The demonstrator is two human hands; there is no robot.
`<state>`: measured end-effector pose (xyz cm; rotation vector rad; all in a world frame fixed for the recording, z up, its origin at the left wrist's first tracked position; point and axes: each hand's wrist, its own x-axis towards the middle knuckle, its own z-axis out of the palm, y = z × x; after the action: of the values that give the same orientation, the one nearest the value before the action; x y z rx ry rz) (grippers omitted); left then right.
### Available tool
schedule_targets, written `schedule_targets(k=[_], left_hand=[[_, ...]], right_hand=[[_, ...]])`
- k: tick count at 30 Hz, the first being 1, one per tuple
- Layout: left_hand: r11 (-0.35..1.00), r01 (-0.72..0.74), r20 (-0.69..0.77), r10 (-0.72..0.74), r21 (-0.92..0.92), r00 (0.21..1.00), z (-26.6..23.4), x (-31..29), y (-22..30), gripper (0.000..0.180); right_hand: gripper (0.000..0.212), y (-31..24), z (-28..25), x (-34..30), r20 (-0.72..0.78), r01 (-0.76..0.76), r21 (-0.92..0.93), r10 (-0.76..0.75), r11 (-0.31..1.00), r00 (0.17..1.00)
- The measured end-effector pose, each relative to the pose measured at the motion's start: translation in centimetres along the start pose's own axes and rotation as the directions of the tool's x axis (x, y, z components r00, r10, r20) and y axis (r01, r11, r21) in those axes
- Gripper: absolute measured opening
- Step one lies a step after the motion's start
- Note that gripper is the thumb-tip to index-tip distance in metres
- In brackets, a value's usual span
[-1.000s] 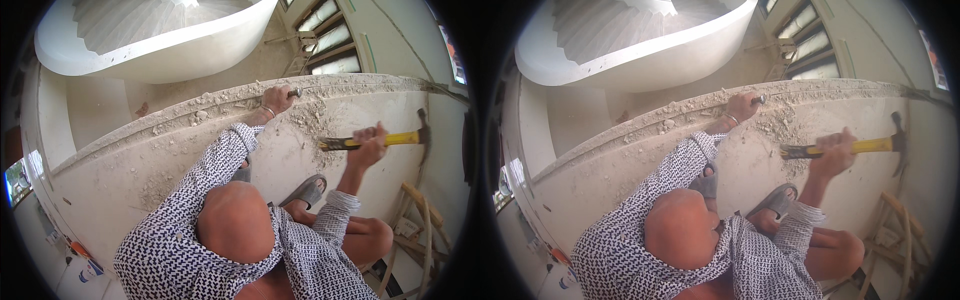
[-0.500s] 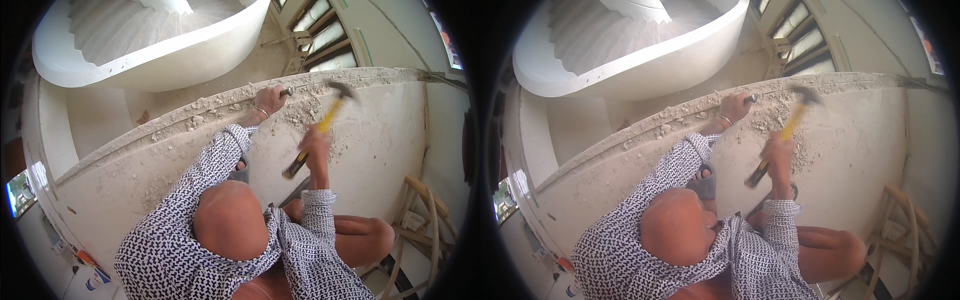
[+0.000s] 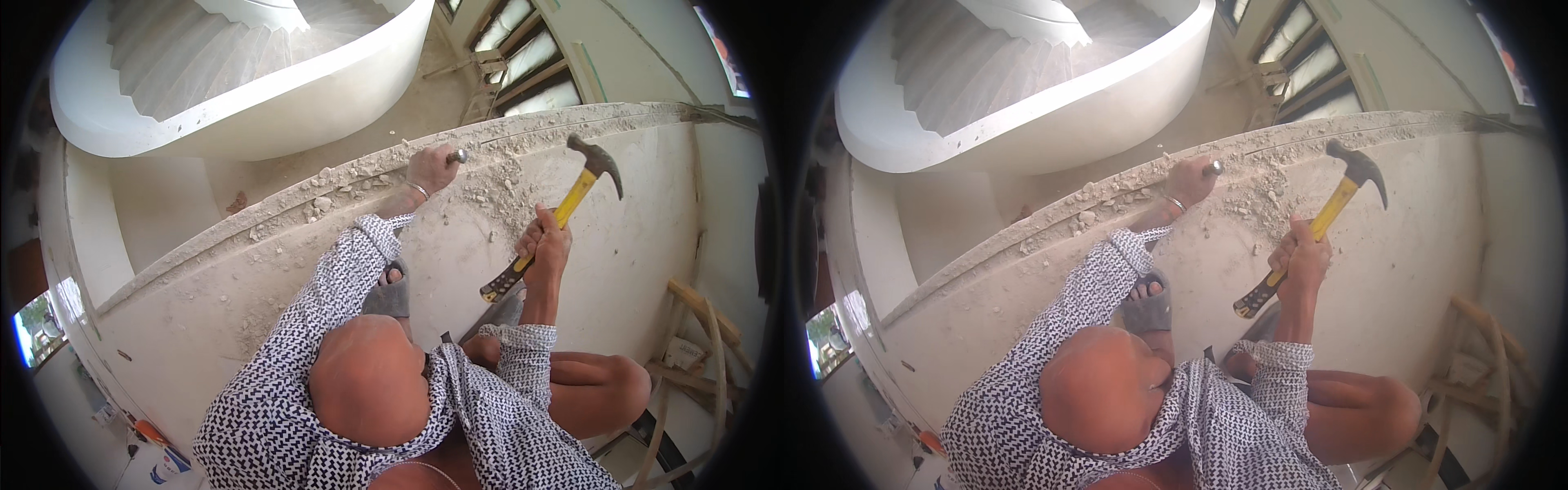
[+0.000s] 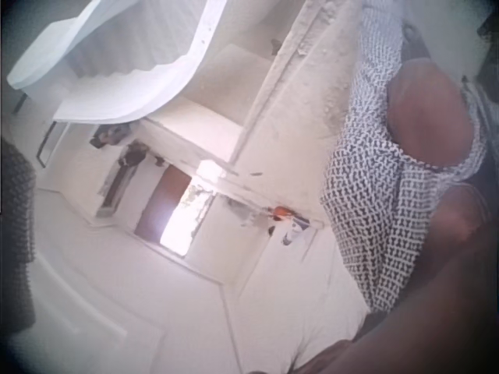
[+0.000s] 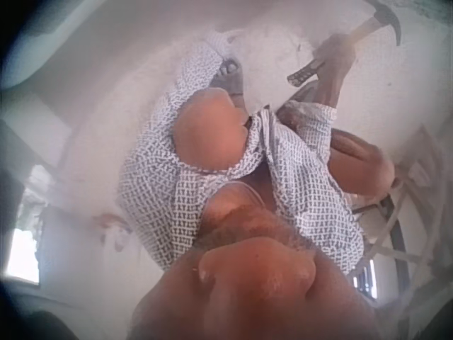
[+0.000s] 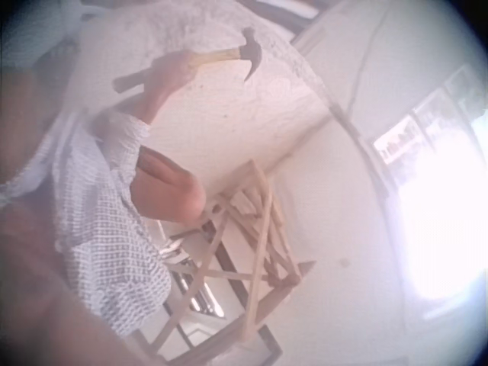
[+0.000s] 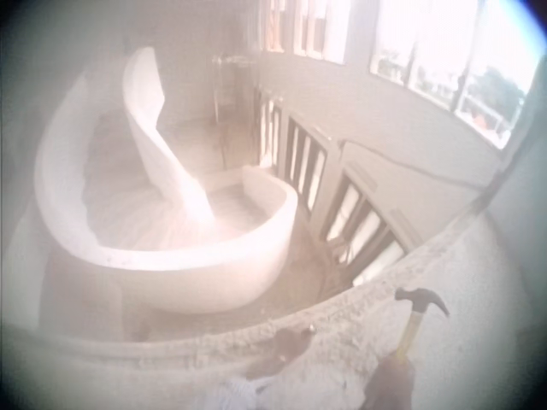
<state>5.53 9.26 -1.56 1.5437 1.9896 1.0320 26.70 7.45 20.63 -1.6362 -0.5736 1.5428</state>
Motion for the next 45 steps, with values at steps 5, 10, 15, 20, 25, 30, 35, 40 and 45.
schedule_targets(k=[5, 10, 15, 20, 25, 30, 35, 40, 45], left_hand=[[0.947, 0.144, -0.293, -0.231, -0.288, 0.928, -9.6, -3.5, -6.1, 0.025], [0.099, -0.069, -0.111, -0.528, -0.993, 0.842, -9.8, -1.4, -1.9, 0.034], [0.369, -0.048, -0.287, -0.627, -0.928, 0.725, -6.2, -5.0, -4.2, 0.035], [0.623, 0.039, -0.372, -0.515, -0.781, 0.772, -12.7, -10.3, -8.1, 0.035], [0.416, -0.193, -0.41, -0.534, -0.889, 0.739, -8.8, -5.8, -3.3, 0.033], [0.568, 0.042, -0.264, -0.445, -0.822, 0.855, -7.4, -7.6, -6.0, 0.031], [0.794, 0.125, -0.235, -0.321, -0.595, 0.918, -13.9, -11.0, -9.4, 0.033], [0.256, -0.006, -0.155, -0.568, -0.967, 0.808, -8.2, -5.2, -3.8, 0.034], [0.651, 0.147, -0.292, -0.516, -0.745, 0.805, -10.1, -9.0, -8.4, 0.035]], right_hand=[[0.021, 0.9, -2.7, -1.1, -0.047, -0.062, -0.004, 0.062, 0.998, 0.997], [0.019, -0.1, -3.4, -0.9, -0.049, 0.014, 0.053, -0.011, 0.999, 0.999], [0.021, -0.5, -1.6, -1.9, 0.073, 0.02, 0.046, -0.024, 0.999, 0.997], [0.023, -1.2, -2.7, -2.6, 0.098, 0.073, -0.033, -0.07, 0.997, 0.993], [0.026, 0.1, -1.4, -2.7, 0.181, 0.008, -0.053, 0.001, 0.999, 0.984], [0.025, -0.1, -0.9, -3.5, 0.178, 0.003, -0.113, 0.017, 0.994, 0.984], [0.025, -0.4, -4.0, -3.5, 0.169, 0.046, -0.155, -0.02, 0.987, 0.985], [0.02, 0.0, -3.6, -4.1, 0.161, 0.039, -0.08, -0.026, 0.996, 0.987], [0.022, -1.2, -3.7, -4.2, 0.17, 0.086, -0.101, -0.068, 0.991, 0.983]])
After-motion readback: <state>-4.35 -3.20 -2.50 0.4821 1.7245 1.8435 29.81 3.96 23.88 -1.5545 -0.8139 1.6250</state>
